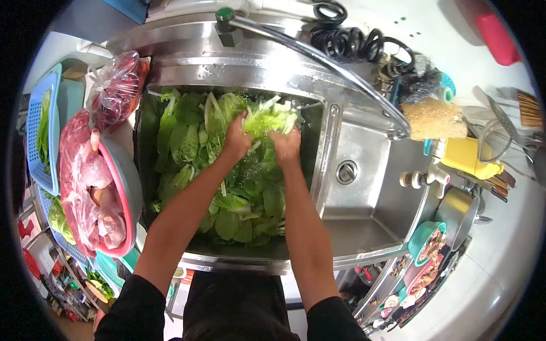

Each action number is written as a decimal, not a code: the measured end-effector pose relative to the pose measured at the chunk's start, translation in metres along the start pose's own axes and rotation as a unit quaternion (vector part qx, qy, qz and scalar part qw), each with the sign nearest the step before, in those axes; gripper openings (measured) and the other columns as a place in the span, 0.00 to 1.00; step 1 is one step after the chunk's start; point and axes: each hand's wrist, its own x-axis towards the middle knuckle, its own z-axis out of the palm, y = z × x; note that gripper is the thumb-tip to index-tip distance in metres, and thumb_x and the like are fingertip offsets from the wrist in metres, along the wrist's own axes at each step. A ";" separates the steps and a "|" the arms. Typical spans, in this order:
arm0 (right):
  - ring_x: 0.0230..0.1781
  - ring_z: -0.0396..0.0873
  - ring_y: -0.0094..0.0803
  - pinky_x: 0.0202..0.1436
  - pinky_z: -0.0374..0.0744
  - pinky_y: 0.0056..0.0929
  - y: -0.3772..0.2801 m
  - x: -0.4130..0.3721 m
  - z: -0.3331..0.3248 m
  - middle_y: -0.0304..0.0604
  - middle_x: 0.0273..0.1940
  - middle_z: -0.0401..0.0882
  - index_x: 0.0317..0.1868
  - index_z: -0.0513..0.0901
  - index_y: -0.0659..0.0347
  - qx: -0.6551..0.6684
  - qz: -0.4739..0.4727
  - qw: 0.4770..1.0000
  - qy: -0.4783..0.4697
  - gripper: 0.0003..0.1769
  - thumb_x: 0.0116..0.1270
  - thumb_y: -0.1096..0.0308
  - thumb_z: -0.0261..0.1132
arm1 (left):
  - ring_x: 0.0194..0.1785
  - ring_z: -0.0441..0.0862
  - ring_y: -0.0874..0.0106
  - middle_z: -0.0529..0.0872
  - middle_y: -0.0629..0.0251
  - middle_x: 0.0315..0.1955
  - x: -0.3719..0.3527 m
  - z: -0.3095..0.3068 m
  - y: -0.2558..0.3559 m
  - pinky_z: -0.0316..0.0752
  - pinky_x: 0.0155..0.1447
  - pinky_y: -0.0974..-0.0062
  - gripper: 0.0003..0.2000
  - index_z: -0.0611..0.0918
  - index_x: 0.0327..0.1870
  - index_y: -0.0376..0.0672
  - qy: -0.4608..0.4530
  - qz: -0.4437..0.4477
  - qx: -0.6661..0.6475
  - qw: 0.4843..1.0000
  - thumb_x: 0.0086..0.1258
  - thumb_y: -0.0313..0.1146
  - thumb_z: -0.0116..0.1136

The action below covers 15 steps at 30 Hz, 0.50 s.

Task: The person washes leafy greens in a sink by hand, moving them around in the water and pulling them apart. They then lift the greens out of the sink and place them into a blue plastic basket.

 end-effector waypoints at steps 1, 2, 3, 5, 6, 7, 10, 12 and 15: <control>0.43 0.81 0.26 0.48 0.79 0.27 -0.022 -0.012 0.001 0.39 0.45 0.85 0.52 0.80 0.65 -0.013 -0.032 0.999 -0.005 0.19 0.58 0.82 0.66 | 0.57 0.80 0.54 0.80 0.49 0.55 -0.007 -0.002 0.009 0.74 0.61 0.62 0.19 0.76 0.60 0.42 0.032 0.060 -0.049 0.997 0.68 0.27 0.59; 0.43 0.81 0.26 0.48 0.79 0.28 -0.043 -0.023 0.003 0.40 0.46 0.85 0.51 0.81 0.65 -0.026 -0.064 0.998 -0.011 0.19 0.58 0.82 0.65 | 0.57 0.80 0.53 0.80 0.49 0.56 -0.014 -0.005 0.019 0.74 0.59 0.61 0.17 0.76 0.58 0.41 0.018 0.072 -0.087 0.993 0.68 0.28 0.59; 0.44 0.82 0.27 0.51 0.78 0.28 -0.057 -0.032 -0.001 0.41 0.45 0.86 0.49 0.82 0.66 -0.102 -0.121 0.987 -0.015 0.16 0.59 0.82 0.64 | 0.57 0.80 0.52 0.80 0.49 0.56 -0.024 -0.014 0.043 0.74 0.58 0.61 0.16 0.76 0.57 0.40 0.003 0.083 -0.125 0.989 0.68 0.28 0.59; 0.46 0.81 0.27 0.53 0.78 0.28 -0.119 -0.066 0.010 0.42 0.46 0.86 0.50 0.82 0.65 -0.124 -0.154 0.980 -0.032 0.14 0.62 0.80 0.63 | 0.57 0.80 0.50 0.81 0.47 0.55 -0.046 -0.034 0.096 0.75 0.54 0.62 0.15 0.76 0.55 0.39 0.012 0.112 -0.109 0.988 0.69 0.31 0.59; 0.47 0.81 0.27 0.53 0.77 0.28 -0.142 -0.084 0.018 0.42 0.46 0.86 0.51 0.82 0.65 -0.139 -0.148 0.979 -0.009 0.15 0.63 0.79 0.62 | 0.54 0.80 0.58 0.82 0.51 0.51 -0.062 -0.045 0.125 0.74 0.55 0.66 0.15 0.76 0.55 0.38 0.018 0.108 -0.114 0.987 0.69 0.29 0.58; 0.48 0.80 0.27 0.53 0.77 0.27 -0.158 -0.097 0.024 0.42 0.48 0.85 0.53 0.80 0.65 -0.100 -0.188 0.977 -0.012 0.15 0.65 0.79 0.60 | 0.52 0.80 0.65 0.83 0.55 0.48 -0.077 -0.057 0.155 0.73 0.55 0.70 0.14 0.76 0.55 0.38 0.024 0.106 -0.118 0.987 0.70 0.27 0.58; 0.49 0.80 0.28 0.55 0.77 0.27 -0.206 -0.136 0.039 0.42 0.49 0.84 0.55 0.79 0.65 -0.083 -0.187 0.979 0.011 0.16 0.66 0.79 0.60 | 0.49 0.82 0.65 0.86 0.56 0.45 -0.112 -0.081 0.211 0.74 0.54 0.69 0.15 0.76 0.56 0.38 0.061 0.151 -0.117 0.980 0.70 0.27 0.56; 0.47 0.80 0.27 0.52 0.77 0.27 -0.238 -0.161 0.048 0.40 0.47 0.84 0.51 0.82 0.65 -0.107 -0.238 0.964 0.048 0.14 0.66 0.77 0.61 | 0.50 0.84 0.50 0.87 0.51 0.45 -0.129 -0.096 0.242 0.77 0.51 0.63 0.15 0.77 0.56 0.39 0.096 0.208 -0.108 0.967 0.70 0.31 0.57; 0.45 0.80 0.27 0.50 0.77 0.27 -0.278 -0.193 0.048 0.40 0.46 0.84 0.50 0.82 0.64 -0.101 -0.258 0.961 0.021 0.13 0.65 0.78 0.62 | 0.51 0.85 0.57 0.87 0.52 0.45 -0.157 -0.123 0.279 0.77 0.52 0.68 0.16 0.78 0.57 0.39 0.065 0.233 -0.132 0.961 0.68 0.25 0.57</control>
